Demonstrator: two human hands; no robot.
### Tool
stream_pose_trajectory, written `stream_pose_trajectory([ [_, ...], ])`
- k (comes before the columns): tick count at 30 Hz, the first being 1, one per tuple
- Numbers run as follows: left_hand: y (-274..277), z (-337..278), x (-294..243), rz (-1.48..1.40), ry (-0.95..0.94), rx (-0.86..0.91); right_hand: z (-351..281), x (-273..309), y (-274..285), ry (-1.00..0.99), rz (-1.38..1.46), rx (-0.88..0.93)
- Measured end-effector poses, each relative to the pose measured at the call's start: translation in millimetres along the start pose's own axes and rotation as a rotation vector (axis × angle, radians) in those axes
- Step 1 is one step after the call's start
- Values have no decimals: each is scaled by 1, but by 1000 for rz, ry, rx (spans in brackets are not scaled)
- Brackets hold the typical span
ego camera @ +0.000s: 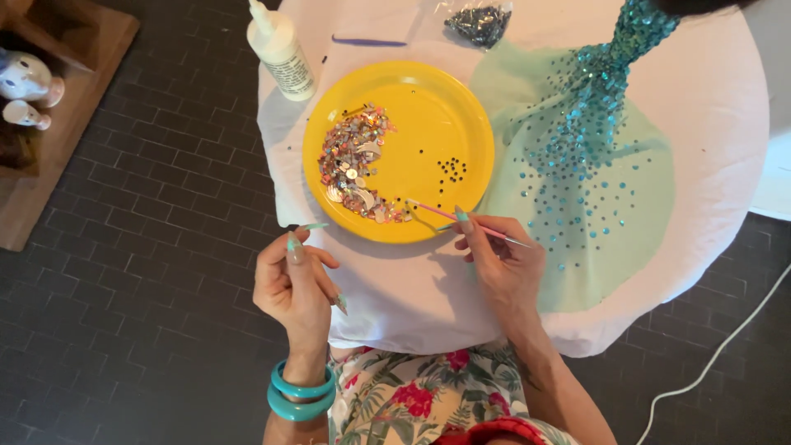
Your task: Applying decorative rhinestones to a garment using a precision picker tool.
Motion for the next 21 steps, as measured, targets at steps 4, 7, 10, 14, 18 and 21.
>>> stream_pose_trajectory([
  [4,-3,0,3,-16,-1,24,-3,0,-1,-3,-12,-2],
  [7,-7,2,0,-32,-29,36,-2,1,-3,2,-13,5],
  [10,-8,1,-2,-25,-31,50,-2,2,-2,0,-22,5],
  [14,-13,-3,-1,-13,-18,72,0,6,2,8,-11,-13],
  [18,-18,-8,-1,-35,-22,96,1,9,7,47,-27,-18],
  [21,-22,-10,1,-42,-20,102,5,4,7,-14,-10,3],
])
Point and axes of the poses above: each hand's wrist, its own z-axis towards the middle knuckle, its own y-axis out of the back of the hand, x = y × z, the point moved 4 cm from there along z, towards the middle knuckle, and after that the axes turned 4 degrees about y, right-handed, at the moved point
